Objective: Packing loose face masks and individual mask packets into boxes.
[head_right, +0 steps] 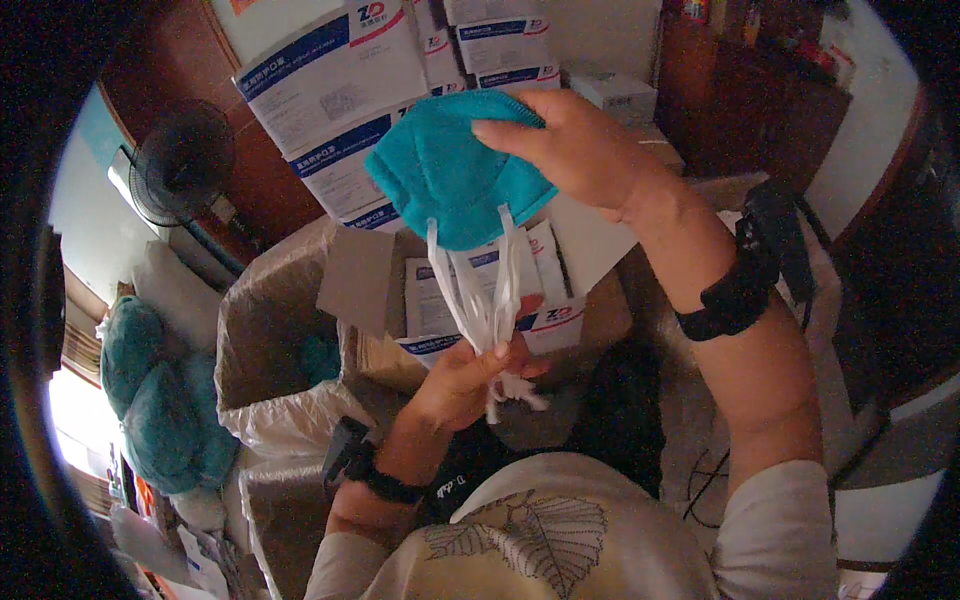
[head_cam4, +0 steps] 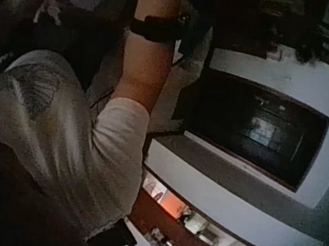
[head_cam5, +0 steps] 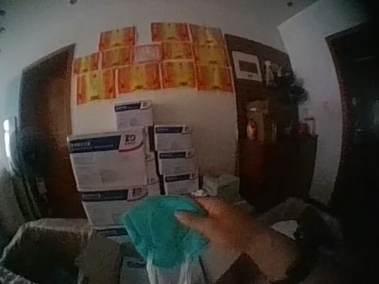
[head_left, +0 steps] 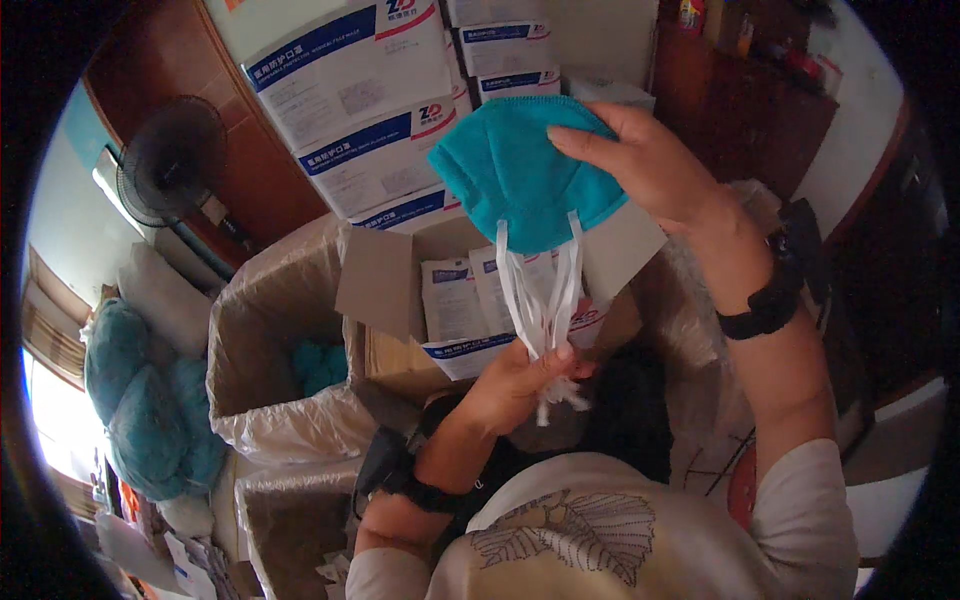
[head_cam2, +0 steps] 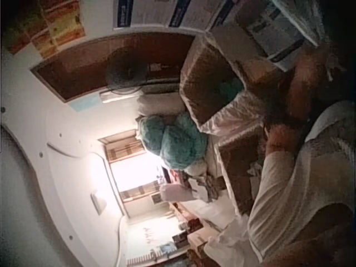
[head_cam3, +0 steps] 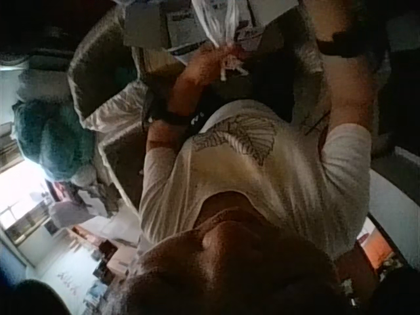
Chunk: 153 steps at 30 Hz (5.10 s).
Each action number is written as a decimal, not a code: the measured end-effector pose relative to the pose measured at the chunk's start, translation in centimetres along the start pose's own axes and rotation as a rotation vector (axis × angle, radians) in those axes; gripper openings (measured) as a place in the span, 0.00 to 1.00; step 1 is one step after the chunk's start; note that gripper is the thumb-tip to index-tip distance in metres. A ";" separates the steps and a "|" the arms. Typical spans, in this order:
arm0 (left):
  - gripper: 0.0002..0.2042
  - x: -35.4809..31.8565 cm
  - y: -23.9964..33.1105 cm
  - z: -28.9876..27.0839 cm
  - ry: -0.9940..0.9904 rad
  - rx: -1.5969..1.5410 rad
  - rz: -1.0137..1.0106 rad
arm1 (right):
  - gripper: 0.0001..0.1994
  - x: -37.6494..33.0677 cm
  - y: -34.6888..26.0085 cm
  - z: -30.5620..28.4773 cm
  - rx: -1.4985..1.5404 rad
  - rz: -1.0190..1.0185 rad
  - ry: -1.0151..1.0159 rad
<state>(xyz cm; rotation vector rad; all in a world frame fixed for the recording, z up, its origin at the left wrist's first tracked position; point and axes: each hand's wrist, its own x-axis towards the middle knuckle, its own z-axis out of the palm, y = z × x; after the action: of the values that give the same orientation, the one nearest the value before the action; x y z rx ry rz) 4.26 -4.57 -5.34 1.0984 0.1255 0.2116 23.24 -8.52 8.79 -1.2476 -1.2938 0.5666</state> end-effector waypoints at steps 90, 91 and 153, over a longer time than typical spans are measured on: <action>0.16 -8.6 -0.7 -6.1 0.511 -0.910 0.469 | 0.10 -12.2 15.9 10.0 -0.213 0.395 -0.613; 0.16 -8.7 -1.0 -6.0 0.519 -0.895 0.458 | 0.09 -11.0 13.1 11.0 -0.210 0.205 -0.539; 0.16 -13.8 -2.9 -3.1 0.146 -0.426 -0.451 | 0.12 -11.4 12.2 11.4 0.107 0.254 -1.687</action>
<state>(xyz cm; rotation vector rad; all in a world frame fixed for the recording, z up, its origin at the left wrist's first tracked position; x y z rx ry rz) -9.48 -6.38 -9.36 0.6081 0.4333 -0.0864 13.60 -10.68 -8.77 -0.6561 -2.3393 2.0823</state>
